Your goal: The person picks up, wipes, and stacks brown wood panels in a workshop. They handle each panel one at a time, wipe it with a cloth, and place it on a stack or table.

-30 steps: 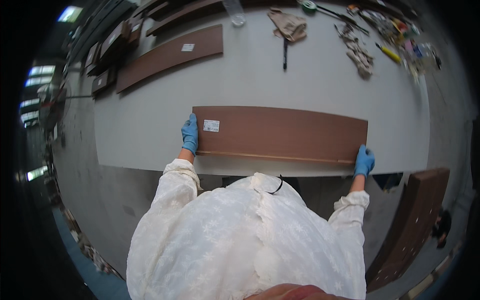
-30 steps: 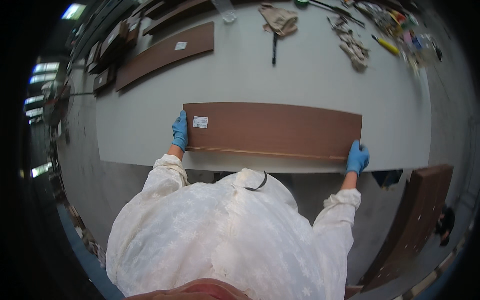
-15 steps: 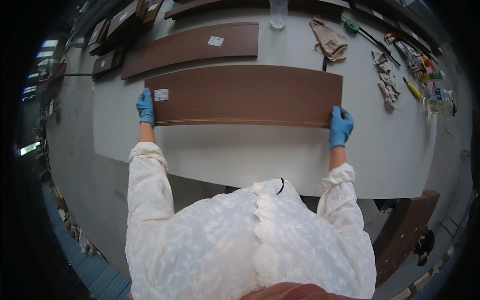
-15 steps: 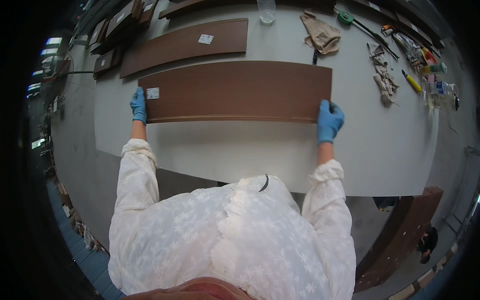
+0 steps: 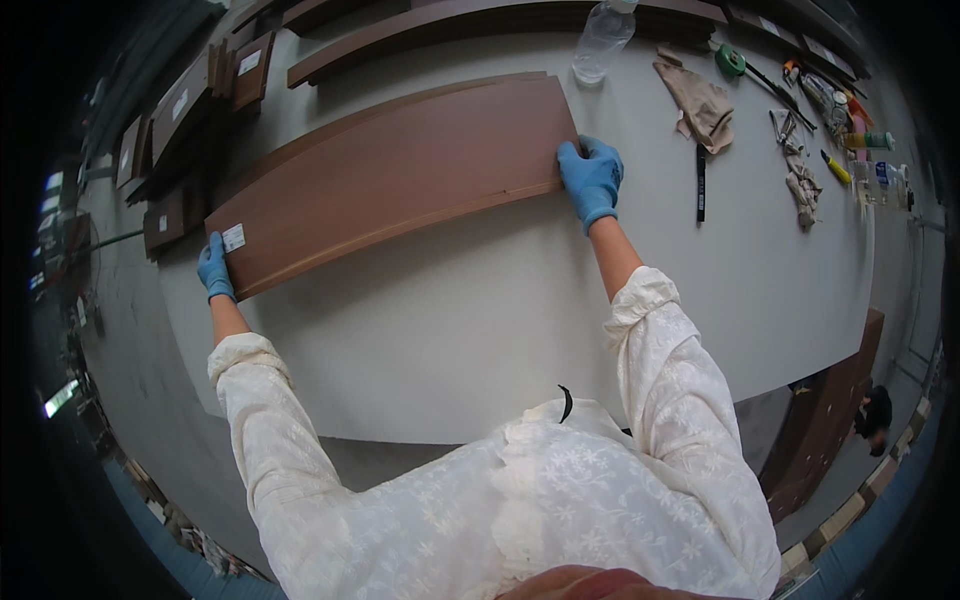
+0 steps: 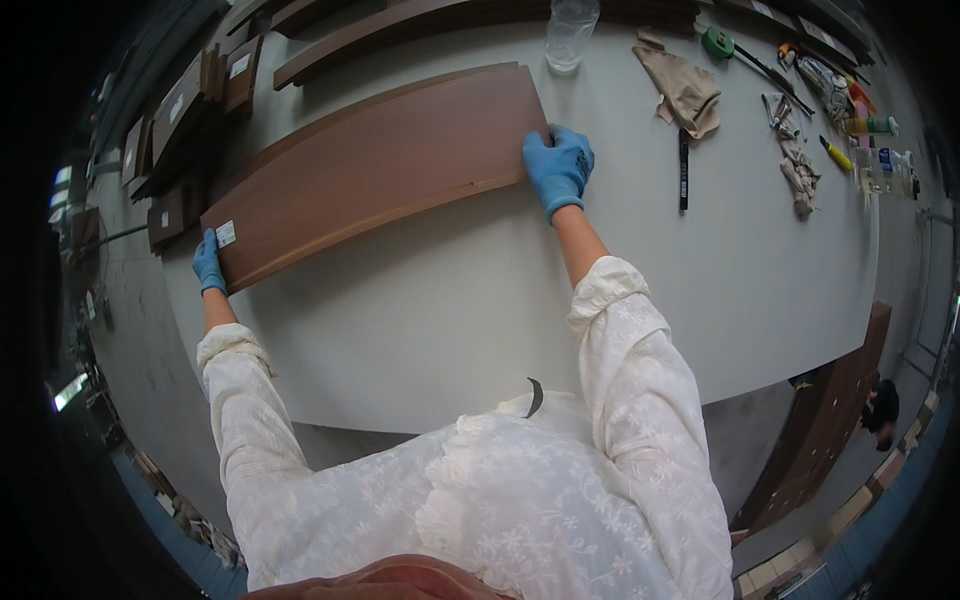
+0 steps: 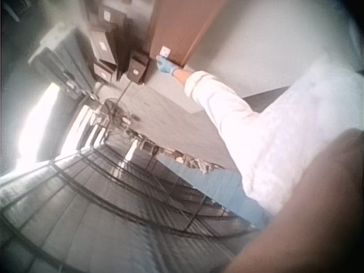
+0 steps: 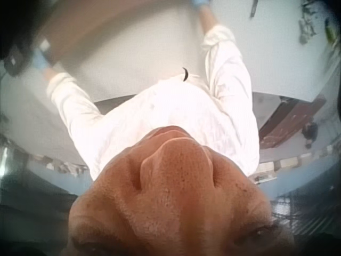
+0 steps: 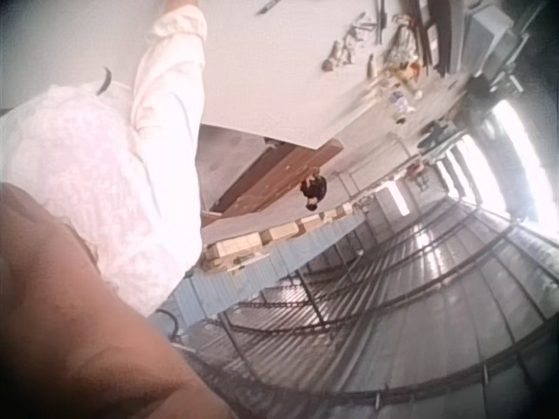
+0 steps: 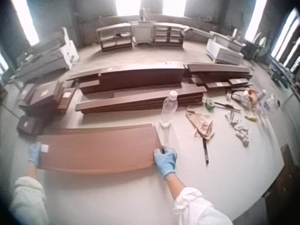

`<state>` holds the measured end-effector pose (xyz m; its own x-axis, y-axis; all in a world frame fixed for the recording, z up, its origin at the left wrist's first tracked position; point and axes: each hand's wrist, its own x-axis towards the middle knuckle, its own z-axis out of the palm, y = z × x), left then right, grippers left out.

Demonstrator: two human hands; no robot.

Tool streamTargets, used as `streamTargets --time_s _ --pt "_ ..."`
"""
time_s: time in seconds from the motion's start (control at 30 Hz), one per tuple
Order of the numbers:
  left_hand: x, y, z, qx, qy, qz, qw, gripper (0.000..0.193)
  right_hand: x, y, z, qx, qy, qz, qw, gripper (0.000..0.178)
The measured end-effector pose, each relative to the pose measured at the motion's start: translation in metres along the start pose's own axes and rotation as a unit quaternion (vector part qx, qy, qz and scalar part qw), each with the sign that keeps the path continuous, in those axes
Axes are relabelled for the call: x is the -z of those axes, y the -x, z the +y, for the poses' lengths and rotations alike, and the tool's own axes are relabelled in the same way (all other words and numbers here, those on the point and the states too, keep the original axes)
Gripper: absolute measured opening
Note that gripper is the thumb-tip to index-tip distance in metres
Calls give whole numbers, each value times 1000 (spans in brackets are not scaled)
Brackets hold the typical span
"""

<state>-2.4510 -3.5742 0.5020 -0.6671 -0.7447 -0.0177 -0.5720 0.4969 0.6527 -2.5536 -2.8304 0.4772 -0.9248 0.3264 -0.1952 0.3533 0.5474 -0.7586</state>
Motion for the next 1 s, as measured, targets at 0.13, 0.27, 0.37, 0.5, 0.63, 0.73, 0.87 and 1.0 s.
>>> streamTargets --time_s 0.13,0.27,0.37,0.5,0.63,0.73,0.87,1.0 --pt "-25 -54 7 -24 -1 -6 1000 65 -21 0 -21 47 49 80 994 44" --pt "-59 -75 8 -35 -132 -19 990 90 -27 2 -19 37 51 65 996 52" --pt "-68 -70 17 -47 -260 -4 964 95 -26 1 -11 23 6 44 999 53" --pt "-77 -19 54 -122 -181 96 971 86 -20 1 -2 -13 -111 11 994 51" --pt "-103 86 81 -183 -276 225 916 66 -10 -2 0 -14 -94 -30 995 48" --pt "-110 119 91 -282 -158 273 906 57 -6 -7 -3 -55 -101 -43 992 47" --pt "-89 155 82 148 259 106 949 50 -11 -6 -8 -58 -67 -22 996 44" --pt "-130 197 91 462 554 -128 681 51 -16 -1 -15 -50 -23 17 998 41"
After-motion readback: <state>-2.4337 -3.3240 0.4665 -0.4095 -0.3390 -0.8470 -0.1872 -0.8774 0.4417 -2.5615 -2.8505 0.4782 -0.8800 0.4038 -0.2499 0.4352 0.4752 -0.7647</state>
